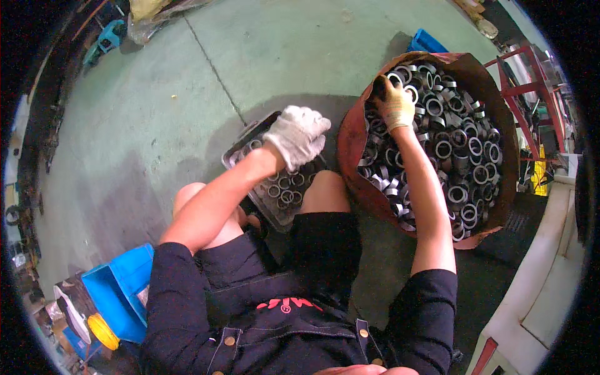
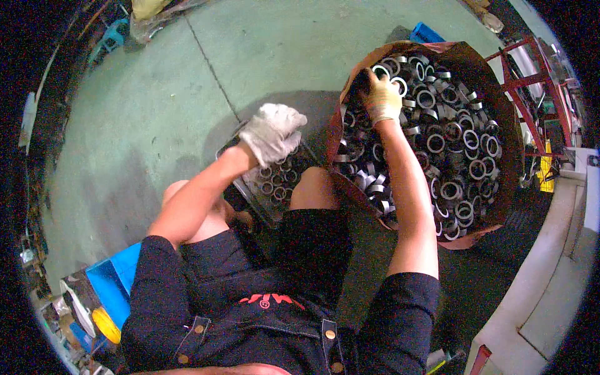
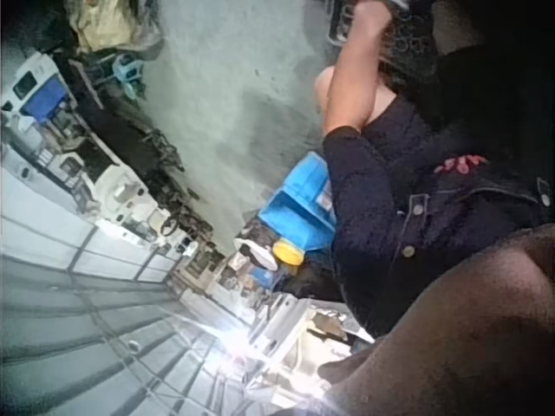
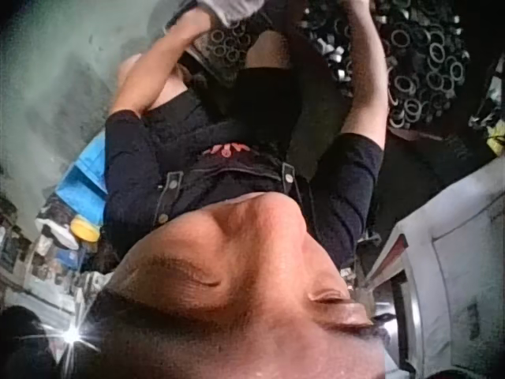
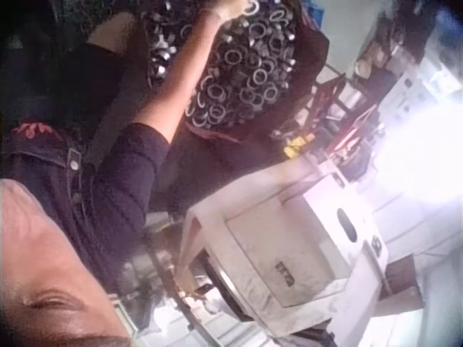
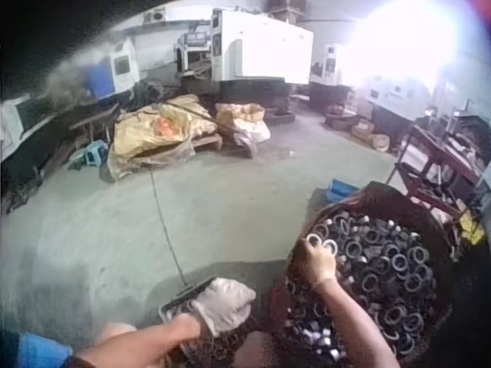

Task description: The person places a metal tray on the floor, puts on work gloves, and transfers metal rings from a large container into the metal tray by hand.

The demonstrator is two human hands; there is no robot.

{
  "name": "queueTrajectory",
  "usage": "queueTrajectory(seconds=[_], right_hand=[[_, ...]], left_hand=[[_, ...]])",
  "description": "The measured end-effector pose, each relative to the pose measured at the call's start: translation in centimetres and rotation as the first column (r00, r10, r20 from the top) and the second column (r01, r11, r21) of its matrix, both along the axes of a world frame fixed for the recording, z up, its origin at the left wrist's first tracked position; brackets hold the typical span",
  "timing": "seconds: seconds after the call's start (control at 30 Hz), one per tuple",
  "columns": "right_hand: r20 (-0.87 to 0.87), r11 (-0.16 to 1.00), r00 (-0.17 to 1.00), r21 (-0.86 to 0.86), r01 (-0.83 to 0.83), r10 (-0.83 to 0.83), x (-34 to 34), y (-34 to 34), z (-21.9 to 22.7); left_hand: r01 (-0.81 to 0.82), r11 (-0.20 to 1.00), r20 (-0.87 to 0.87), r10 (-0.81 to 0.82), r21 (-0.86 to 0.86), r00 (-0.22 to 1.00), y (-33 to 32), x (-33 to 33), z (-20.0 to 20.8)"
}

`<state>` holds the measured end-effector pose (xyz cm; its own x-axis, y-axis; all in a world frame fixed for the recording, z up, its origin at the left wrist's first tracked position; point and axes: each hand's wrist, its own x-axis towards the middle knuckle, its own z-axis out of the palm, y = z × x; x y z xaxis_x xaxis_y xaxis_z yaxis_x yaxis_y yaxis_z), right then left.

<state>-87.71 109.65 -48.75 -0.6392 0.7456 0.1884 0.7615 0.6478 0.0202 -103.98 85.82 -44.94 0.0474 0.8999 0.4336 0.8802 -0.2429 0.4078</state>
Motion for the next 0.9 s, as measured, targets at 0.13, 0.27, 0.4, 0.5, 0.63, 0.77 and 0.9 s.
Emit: queueTrajectory(seconds=[0.13,0.27,0.4,0.5,0.63,0.77,0.9], right_hand=[[-0.050,0.998,0.998,0.051,-0.039,0.042,0.5,1.2,-0.8],[-0.196,0.993,0.975,-0.028,-0.115,0.107,0.3,1.8,-0.2],[-0.396,0.979,0.911,-0.106,-0.172,0.118,1.9,2.9,-0.5],[-0.717,0.828,0.653,-0.504,-0.247,-0.242,4.4,4.7,0.1],[-0.783,0.559,0.502,-0.617,-0.554,-0.368,5.0,1.5,3.3],[-0.771,0.546,0.555,-0.623,-0.560,-0.312,4.9,-6.3,10.7],[-0.802,0.399,0.547,-0.594,-0.698,-0.239,4.9,-14.4,14.2]], left_hand=[[-0.012,0.999,-0.125,0.008,-0.034,0.992,0.9,-0.1,0.3],[-0.016,0.995,-0.139,0.002,-0.099,0.990,2.5,0.9,0.4],[-0.097,0.983,-0.225,0.060,-0.157,0.972,3.1,0.5,-0.2],[-0.068,0.985,-0.216,0.032,-0.160,0.976,3.2,1.2,0.1],[-0.102,0.978,-0.249,0.054,-0.184,0.967,2.7,1.0,0.8],[-0.204,0.972,-0.201,0.178,-0.117,0.963,2.7,-1.8,1.5],[-0.193,0.966,0.274,0.236,-0.174,0.932,3.0,-3.3,2.0]])
